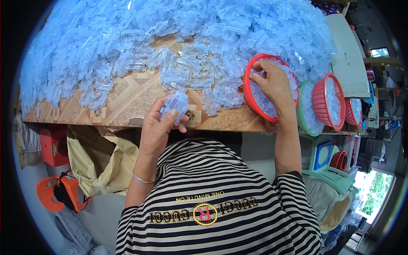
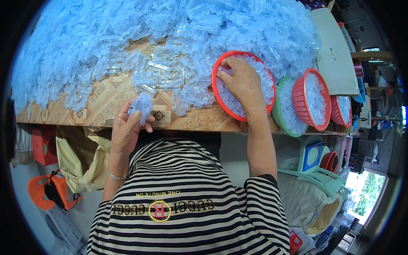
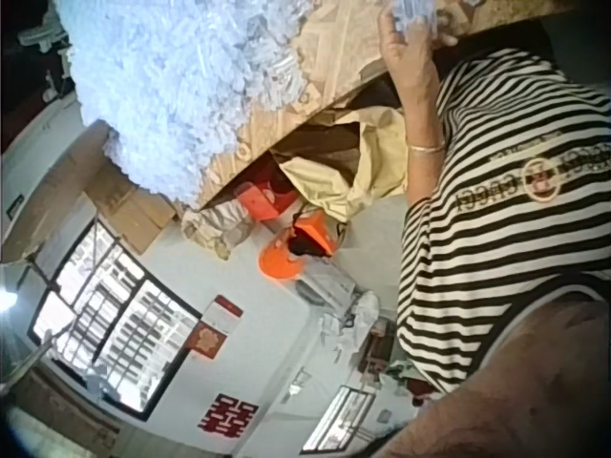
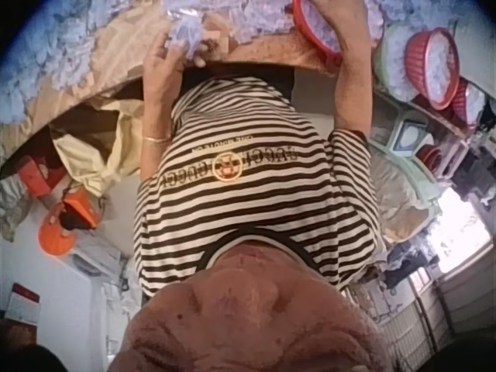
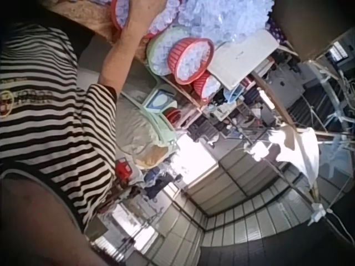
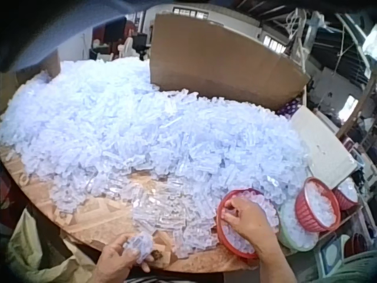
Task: The person sorts small translucent blue plastic components by hand at a workbench, inspecting them one by one.
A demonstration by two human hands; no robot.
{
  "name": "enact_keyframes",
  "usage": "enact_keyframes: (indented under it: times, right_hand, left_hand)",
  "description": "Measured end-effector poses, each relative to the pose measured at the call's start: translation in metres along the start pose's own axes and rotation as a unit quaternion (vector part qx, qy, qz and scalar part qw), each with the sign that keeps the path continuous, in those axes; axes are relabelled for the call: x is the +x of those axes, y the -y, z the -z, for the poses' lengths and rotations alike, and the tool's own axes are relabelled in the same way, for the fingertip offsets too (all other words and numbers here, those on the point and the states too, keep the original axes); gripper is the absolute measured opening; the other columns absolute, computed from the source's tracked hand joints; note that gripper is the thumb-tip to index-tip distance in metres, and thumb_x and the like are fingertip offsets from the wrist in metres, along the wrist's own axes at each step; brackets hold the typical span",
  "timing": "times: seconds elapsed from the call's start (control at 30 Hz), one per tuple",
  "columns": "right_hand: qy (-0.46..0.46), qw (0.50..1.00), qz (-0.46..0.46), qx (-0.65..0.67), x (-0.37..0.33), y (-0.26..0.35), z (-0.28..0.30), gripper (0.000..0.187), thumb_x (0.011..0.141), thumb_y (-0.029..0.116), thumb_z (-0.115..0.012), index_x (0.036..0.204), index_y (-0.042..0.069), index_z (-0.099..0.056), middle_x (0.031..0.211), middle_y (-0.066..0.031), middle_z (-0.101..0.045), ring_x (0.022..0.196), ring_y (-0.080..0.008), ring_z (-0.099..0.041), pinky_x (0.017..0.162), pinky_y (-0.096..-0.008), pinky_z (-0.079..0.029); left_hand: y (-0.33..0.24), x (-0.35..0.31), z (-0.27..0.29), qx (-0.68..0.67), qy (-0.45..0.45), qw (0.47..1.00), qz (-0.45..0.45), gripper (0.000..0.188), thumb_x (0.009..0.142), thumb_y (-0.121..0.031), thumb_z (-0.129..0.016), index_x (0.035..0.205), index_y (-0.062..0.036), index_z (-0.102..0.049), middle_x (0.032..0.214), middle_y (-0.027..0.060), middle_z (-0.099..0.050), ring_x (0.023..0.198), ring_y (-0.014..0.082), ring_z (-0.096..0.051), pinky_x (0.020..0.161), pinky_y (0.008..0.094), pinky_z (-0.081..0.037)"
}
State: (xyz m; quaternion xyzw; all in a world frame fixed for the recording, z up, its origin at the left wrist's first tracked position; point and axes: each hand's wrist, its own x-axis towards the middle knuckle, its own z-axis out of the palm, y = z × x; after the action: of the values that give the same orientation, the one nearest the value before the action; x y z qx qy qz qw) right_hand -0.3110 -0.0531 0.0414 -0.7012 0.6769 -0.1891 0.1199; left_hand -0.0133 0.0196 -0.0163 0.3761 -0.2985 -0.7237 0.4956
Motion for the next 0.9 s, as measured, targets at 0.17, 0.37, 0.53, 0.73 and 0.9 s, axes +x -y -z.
enact_keyframes:
  times: [0.17, 0.37, 0.53, 0.73, 0.9]
  right_hand:
    - [-0.038, 0.999, 0.013, 0.031, 0.001, -0.009, -0.006, 0.019, 0.078, 0.015, -0.064, 0.095, 0.005, -0.065, 0.09, -0.0108, -0.067, 0.073, -0.0219, -0.064, 0.066, -0.0344, -0.05]
    - [-0.096, 0.955, 0.004, 0.28, -0.024, 0.029, -0.006, 0.015, 0.082, 0.004, -0.063, 0.097, 0.003, -0.067, 0.081, -0.0049, -0.066, 0.065, -0.0108, -0.06, 0.06, -0.0254, -0.048]
    - [0.102, 0.91, 0.149, 0.374, -0.041, 0.079, -0.018, 0.016, 0.079, 0.004, -0.07, 0.095, 0.003, -0.071, 0.087, -0.0051, -0.066, 0.085, -0.0133, -0.059, 0.075, -0.0259, -0.045]
    - [0.161, 0.906, 0.14, 0.365, -0.042, 0.094, -0.035, 0.018, 0.074, 0.008, -0.076, 0.092, 0.004, -0.072, 0.087, -0.0043, -0.066, 0.087, -0.0137, -0.06, 0.079, -0.0257, -0.045]
    - [0.139, 0.908, 0.158, 0.363, -0.042, 0.09, -0.05, 0.023, 0.076, 0.007, -0.075, 0.097, 0.003, -0.068, 0.098, -0.0058, -0.064, 0.096, -0.0134, -0.059, 0.087, -0.0263, -0.044]
  left_hand:
    - [-0.003, -0.003, -0.006, 0.058, 0.003, 0.998, -0.009, 0.042, 0.087, -0.01, -0.066, 0.125, 0.0006, -0.05, 0.105, 0.0097, -0.062, 0.083, 0.0138, -0.062, 0.064, 0.0233, -0.054]
    - [0.001, -0.002, -0.004, 0.269, -0.032, 0.959, -0.084, 0.037, 0.082, -0.006, -0.07, 0.117, -0.0018, -0.056, 0.101, 0.0074, -0.063, 0.084, 0.0124, -0.06, 0.07, 0.0248, -0.051]
    - [-0.001, -0.005, -0.012, 0.407, -0.029, 0.892, -0.193, 0.037, 0.076, -0.008, -0.075, 0.109, -0.0029, -0.059, 0.1, 0.0113, -0.064, 0.088, 0.0224, -0.063, 0.075, 0.0317, -0.051]
    - [-0.012, -0.011, -0.016, 0.465, -0.021, 0.849, -0.25, 0.038, 0.073, -0.007, -0.075, 0.108, -0.0031, -0.059, 0.098, 0.0138, -0.063, 0.088, 0.0304, -0.063, 0.072, 0.0346, -0.051]
    - [-0.015, -0.013, -0.019, 0.468, -0.001, 0.836, -0.288, 0.039, 0.073, -0.006, -0.075, 0.108, -0.0023, -0.059, 0.099, 0.0139, -0.063, 0.088, 0.0311, -0.063, 0.073, 0.0354, -0.052]
